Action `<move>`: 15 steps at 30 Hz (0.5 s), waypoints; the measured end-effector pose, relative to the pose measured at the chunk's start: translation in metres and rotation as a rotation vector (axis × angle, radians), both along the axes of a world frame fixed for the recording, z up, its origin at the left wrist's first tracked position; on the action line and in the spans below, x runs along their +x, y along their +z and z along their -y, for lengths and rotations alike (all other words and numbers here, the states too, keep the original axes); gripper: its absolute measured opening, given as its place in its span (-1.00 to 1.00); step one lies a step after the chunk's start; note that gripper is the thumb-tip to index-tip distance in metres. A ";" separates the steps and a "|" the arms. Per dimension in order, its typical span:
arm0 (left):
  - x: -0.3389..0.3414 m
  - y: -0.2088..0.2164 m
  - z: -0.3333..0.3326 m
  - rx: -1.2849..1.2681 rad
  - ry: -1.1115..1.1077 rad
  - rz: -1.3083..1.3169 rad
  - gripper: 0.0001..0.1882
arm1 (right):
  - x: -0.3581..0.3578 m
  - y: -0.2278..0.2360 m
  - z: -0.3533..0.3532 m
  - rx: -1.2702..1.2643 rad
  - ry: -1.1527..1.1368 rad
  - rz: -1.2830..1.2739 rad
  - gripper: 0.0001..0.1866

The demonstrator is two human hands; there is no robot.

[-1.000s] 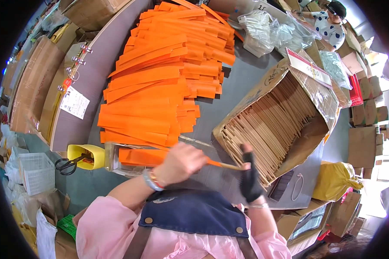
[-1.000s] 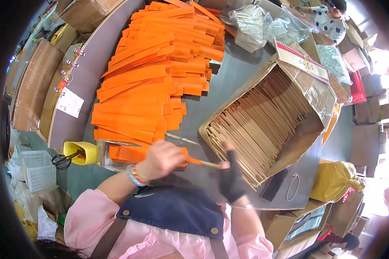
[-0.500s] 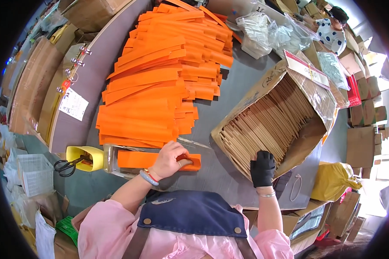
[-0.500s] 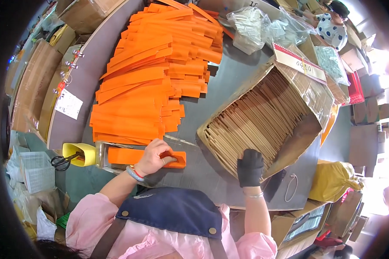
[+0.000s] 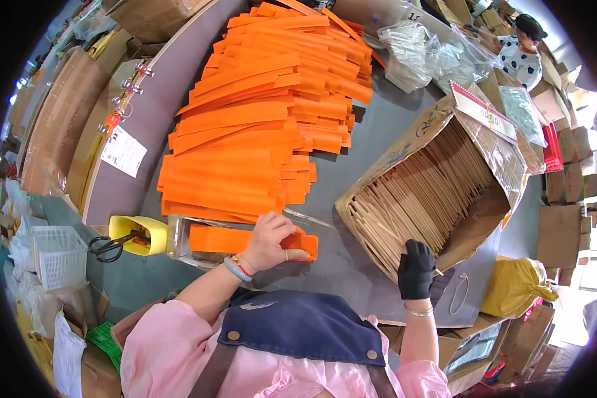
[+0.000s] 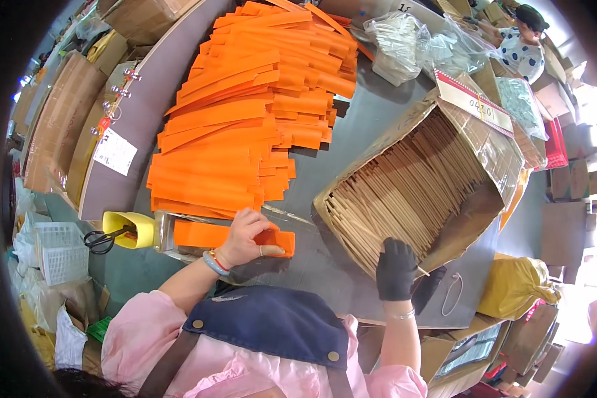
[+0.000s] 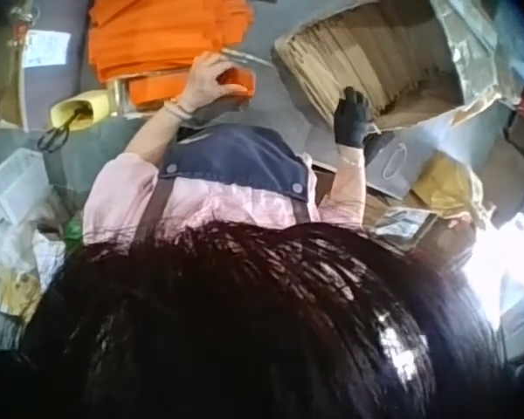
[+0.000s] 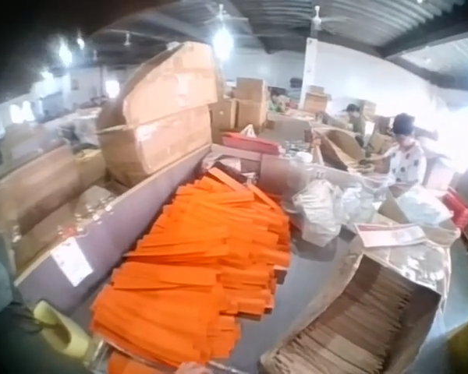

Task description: Assembling decorative items by inserting a wooden stick through an orange paper slip and placing them into a box.

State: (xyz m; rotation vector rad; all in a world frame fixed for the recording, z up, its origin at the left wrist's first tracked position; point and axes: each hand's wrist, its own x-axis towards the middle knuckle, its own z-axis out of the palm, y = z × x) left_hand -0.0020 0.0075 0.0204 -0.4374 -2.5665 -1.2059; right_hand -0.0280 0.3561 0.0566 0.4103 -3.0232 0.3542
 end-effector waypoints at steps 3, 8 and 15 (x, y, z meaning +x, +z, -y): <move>0.000 -0.003 0.003 -0.016 -0.047 0.080 -0.73 | 0.013 0.024 0.021 -0.068 0.143 -0.001 -0.85; 0.002 -0.018 0.010 0.078 -0.150 0.147 -0.83 | 0.025 0.040 0.049 -0.123 0.213 0.164 -0.80; -0.001 -0.017 0.013 0.097 -0.209 0.131 -0.88 | 0.030 0.028 0.048 -0.142 0.223 0.229 -0.85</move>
